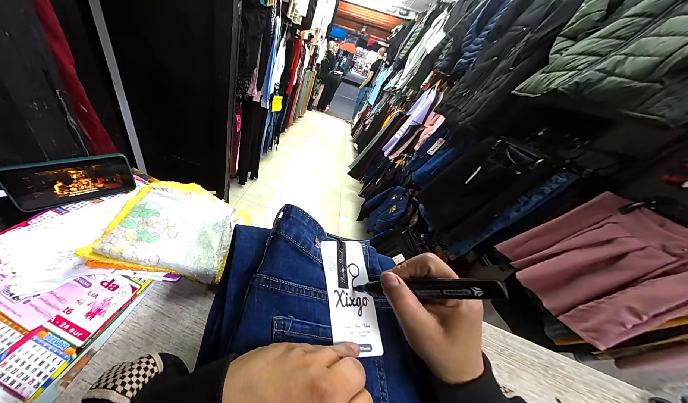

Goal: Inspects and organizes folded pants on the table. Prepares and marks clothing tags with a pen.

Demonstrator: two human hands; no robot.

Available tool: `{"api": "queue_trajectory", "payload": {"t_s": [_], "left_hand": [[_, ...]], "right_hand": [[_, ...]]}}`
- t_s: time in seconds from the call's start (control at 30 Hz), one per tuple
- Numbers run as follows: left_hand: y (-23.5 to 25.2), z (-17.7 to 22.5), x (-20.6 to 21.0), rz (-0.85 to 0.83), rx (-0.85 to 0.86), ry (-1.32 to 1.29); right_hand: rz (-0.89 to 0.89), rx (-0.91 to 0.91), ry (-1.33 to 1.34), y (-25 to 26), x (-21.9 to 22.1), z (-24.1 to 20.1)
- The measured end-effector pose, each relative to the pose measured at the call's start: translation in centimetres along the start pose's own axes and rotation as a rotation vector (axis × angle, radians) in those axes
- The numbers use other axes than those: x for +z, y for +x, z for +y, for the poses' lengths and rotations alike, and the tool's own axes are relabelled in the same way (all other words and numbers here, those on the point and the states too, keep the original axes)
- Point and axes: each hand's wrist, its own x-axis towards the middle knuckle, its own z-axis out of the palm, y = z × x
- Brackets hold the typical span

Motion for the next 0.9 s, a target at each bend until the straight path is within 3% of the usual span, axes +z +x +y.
{"api": "queue_trajectory", "payload": {"t_s": [0.4,0.73,0.9], "left_hand": [[0.0,0.0,0.0,0.0,-0.003,-0.005],[-0.1,0.0,0.0,0.003,-0.003,-0.003],[0.0,-0.1,0.2,0.049,0.004,-0.02]], "right_hand": [[0.079,0.013,-0.117,0.2,-0.4,0.2],[0.063,-0.036,0.033,0.1,0.4,0.3],[0.196,-0.099,0.218,0.7,-2.1,-1.7]]}}
